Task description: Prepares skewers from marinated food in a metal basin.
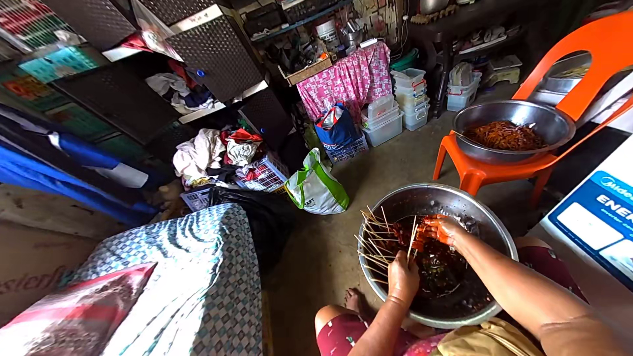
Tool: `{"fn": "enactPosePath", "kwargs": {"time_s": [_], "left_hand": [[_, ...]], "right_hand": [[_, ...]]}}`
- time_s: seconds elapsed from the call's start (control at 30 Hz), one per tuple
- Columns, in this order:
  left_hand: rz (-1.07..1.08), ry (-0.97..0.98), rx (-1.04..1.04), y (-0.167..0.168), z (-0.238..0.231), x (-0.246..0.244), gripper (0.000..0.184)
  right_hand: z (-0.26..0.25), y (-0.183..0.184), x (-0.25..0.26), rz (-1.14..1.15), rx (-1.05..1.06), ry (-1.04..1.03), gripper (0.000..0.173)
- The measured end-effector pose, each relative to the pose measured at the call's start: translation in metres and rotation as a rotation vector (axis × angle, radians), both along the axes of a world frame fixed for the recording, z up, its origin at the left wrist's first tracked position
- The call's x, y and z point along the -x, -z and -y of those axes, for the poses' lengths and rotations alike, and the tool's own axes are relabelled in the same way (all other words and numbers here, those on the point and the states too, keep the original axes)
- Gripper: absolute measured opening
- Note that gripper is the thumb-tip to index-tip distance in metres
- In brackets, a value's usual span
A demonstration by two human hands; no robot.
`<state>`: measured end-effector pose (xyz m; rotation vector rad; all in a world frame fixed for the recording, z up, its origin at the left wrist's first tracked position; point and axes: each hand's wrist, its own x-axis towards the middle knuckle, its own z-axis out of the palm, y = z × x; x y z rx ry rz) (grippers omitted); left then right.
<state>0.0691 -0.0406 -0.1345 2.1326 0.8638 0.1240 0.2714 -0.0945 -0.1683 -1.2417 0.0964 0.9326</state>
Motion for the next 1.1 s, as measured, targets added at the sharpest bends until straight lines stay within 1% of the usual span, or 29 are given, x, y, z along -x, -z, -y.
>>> {"fn": "enactPosePath", "kwargs": {"time_s": [0.2,0.27,0.37,0.77,0.9,0.93,0.97,1.0,1.07,1.1], "left_hand": [[0.099,-0.005,0.02,0.005,-0.003,0.001,0.019],[0.1,-0.006,0.025,0.005,-0.003,0.002,0.019],[0.082,-0.008,0.029,0.003,-0.002,0.002,0.02],[0.001,-0.029,0.021,-0.001,0.0,-0.001,0.021],[0.0,-0.036,0.02,-0.001,0.0,-0.001,0.021],[0.006,-0.039,0.019,-0.001,0.0,-0.002,0.021],[0.012,-0.047,0.019,-0.001,-0.001,-0.002,0.021],[0.017,-0.057,0.02,-0.001,-0.001,-0.001,0.021],[0.027,-0.081,0.013,0.0,-0.001,-0.001,0.021],[0.034,-0.088,0.005,0.0,-0.001,0.0,0.021]], "right_hand": [[0.004,-0.001,-0.001,-0.08,-0.04,-0.091,0.017],[0.005,-0.005,0.002,-0.108,-0.048,-0.098,0.014],[0.004,-0.001,0.003,-0.136,-0.041,-0.106,0.011],[0.001,-0.01,0.024,-0.258,-0.018,-0.144,0.02],[0.001,-0.001,0.019,-0.237,0.006,-0.206,0.019],[0.001,-0.003,0.018,-0.176,0.046,-0.234,0.02],[0.002,-0.006,0.017,-0.059,0.131,-0.274,0.023],[0.003,-0.007,0.015,0.114,0.274,-0.32,0.028],[0.01,-0.007,0.006,0.496,0.674,-0.506,0.043],[0.014,-0.01,0.003,0.631,0.873,-0.624,0.052]]}}
